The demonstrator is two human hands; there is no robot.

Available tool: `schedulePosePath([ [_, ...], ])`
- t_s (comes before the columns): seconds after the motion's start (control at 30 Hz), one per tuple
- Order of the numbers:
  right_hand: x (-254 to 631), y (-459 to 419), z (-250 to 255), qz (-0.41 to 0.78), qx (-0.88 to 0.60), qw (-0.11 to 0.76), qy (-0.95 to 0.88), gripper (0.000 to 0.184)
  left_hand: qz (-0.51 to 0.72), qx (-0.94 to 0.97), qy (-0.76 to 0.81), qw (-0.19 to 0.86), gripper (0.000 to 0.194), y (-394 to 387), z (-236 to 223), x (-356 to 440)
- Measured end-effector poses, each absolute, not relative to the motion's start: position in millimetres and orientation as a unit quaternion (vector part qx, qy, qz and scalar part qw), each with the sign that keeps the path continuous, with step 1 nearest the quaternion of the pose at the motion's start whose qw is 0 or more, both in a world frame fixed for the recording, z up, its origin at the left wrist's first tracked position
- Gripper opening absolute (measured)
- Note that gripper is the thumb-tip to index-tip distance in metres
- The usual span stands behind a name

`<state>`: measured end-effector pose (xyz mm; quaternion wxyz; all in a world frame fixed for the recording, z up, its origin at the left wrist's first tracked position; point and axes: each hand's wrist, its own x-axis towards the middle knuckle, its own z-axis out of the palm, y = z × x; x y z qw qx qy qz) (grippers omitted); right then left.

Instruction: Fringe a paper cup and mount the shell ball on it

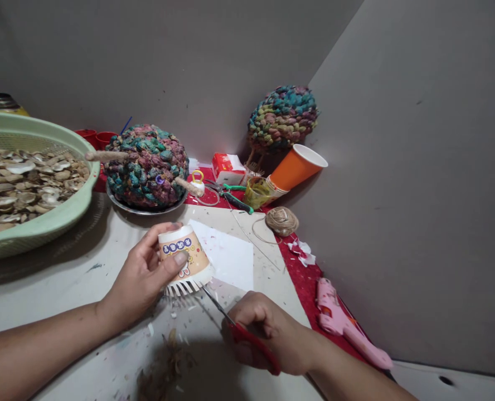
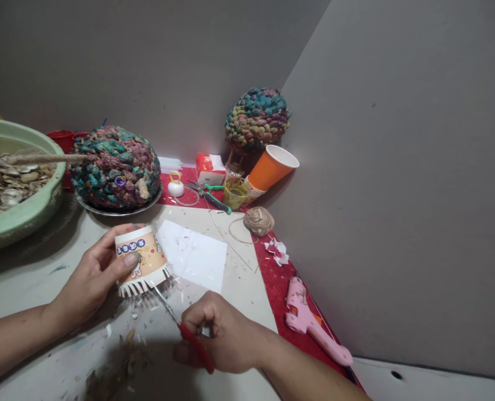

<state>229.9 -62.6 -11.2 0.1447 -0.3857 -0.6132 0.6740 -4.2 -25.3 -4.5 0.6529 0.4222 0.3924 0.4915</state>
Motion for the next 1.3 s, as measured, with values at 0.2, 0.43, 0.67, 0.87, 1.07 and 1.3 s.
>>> schedulePosePath([
  [0.2,229.4,-63.1,-10.4,0.677,-0.384,0.144,-0.611,0.042,0.495,0.425,0.394,0.648,0.05,-25.6,-3.9,-3.9],
  [0.43,228.1,-62.7,-7.4,0.675,-0.38,0.15,-0.614,0.043,0.496,0.418,0.402,0.647,0.052,-25.6,-2.6,-2.7],
  [0.67,228.2,-62.4,-9.2,0.674,-0.368,0.158,-0.621,0.04,0.499,0.422,0.378,0.656,0.049,-26.0,-6.3,-3.8],
  [0.87,228.4,-62.9,-10.0,0.684,-0.376,0.152,-0.607,0.039,0.504,0.424,0.365,0.658,0.047,-26.6,-5.2,-4.2],
  [1.07,229.8,-63.8,-10.4,0.678,-0.377,0.154,-0.612,0.053,0.505,0.429,0.365,0.655,0.047,-25.4,-4.7,-3.1],
  [1.3,229.6,-63.3,-11.2,0.666,-0.355,0.166,-0.634,0.064,0.501,0.447,0.371,0.642,0.048,-25.8,-7.1,-5.1],
])
